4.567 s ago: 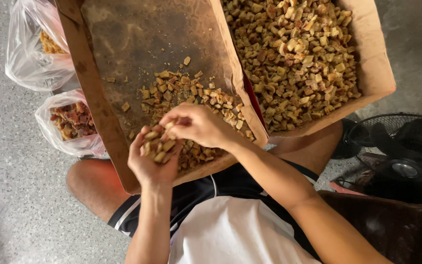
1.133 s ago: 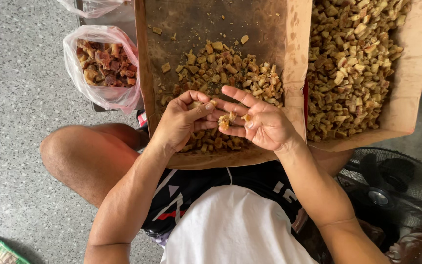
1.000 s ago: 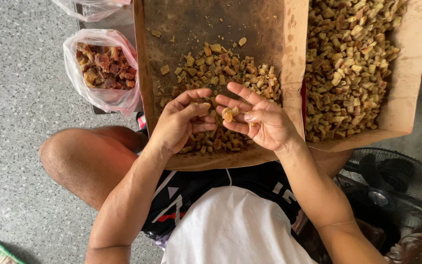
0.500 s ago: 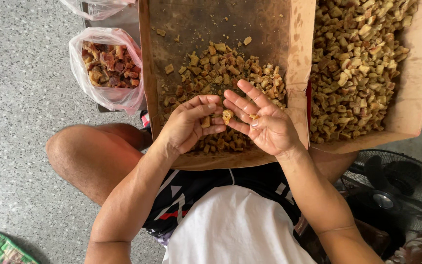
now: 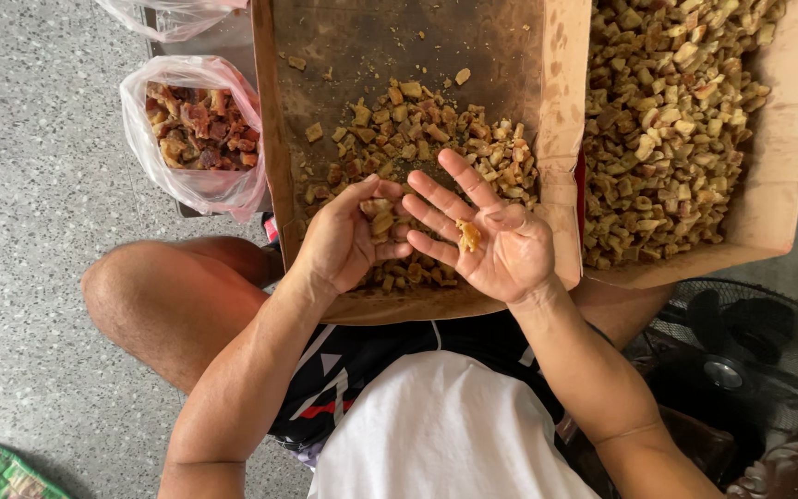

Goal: The person sits on the floor and sorts small, brown, cubed food items from a large cardboard box into a smaller tray on their lap. They use both hands to pick up handfuls of the food, break apart clumps, and transfer the pieces between containers.

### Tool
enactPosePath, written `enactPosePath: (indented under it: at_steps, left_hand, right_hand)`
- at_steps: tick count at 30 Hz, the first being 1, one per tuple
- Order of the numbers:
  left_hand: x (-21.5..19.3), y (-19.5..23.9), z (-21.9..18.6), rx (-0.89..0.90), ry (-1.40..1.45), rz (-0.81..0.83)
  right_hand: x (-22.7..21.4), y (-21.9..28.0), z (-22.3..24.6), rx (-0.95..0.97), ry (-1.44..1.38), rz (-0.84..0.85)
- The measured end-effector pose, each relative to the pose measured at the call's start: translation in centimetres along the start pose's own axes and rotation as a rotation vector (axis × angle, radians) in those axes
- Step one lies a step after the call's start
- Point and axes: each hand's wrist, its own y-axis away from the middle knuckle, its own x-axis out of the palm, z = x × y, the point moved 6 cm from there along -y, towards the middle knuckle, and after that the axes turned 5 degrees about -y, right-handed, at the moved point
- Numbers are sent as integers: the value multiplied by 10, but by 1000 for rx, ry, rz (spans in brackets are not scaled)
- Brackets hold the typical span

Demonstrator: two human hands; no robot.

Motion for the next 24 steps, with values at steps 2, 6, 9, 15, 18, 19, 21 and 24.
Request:
enactPosePath:
  at_steps: [2, 6, 9, 15, 18, 19, 21, 24]
  left_hand:
    - [-3, -1, 1, 2, 13, 17]
    - [-7, 0, -4, 25, -44, -29]
    - [-6, 4, -9, 31, -108, -86]
    - [-2, 7, -12, 31, -225, -146]
    - [0, 7, -10, 16, -242, -139]
    - [0, 6, -9, 8, -238, -133]
    - [3, 6, -4, -41, -207, -101]
    - [4, 2, 2, -70, -161, -91]
  right_hand:
    - [-2, -1, -1, -8, 27, 12]
    - [-11, 0, 7, -70, 429, 51]
    - [-22, 8, 18, -152, 779, -169]
    - [-18, 8, 36, -288, 1765, -298]
    - [-8, 4, 29, -397, 2139, -153]
    - [-7, 2, 24, -409, 2160, -103]
    - [-5, -4, 5, -428, 2196, -7]
    - [-6, -8, -17, -285, 2310, 173]
